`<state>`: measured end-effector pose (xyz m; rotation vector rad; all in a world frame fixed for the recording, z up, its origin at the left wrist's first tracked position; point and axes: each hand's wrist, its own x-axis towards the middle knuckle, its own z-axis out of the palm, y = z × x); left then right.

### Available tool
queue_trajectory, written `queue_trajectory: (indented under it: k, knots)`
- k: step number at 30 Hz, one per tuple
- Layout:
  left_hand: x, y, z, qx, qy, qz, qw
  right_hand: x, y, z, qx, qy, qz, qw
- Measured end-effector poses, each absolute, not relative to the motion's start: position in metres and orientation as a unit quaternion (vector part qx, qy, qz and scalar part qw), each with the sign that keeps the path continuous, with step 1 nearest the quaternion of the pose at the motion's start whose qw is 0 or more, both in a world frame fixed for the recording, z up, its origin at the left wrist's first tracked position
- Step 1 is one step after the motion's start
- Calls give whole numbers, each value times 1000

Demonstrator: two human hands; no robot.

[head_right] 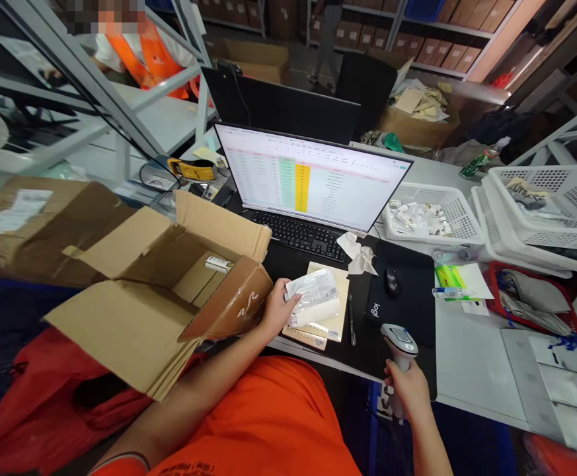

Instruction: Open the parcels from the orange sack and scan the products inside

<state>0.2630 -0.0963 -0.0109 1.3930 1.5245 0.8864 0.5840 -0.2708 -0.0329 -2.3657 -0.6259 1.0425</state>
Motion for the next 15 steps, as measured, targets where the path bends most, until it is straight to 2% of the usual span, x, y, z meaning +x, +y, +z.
queue_trajectory:
  k: [5,8,12,15]
  knots:
    - [262,-103,1,719,494,361,329,605,-280,-56,-884,-204,366,207]
    - [268,-104,5,771,426,361,307,606,-283,-64,-884,-205,365,207]
    - [284,-102,7,664,510,461,295,607,-280,-78,-885,-196,360,219]
    - [297,-100,12,520,565,534,354,615,-274,-87,-890,-183,351,226]
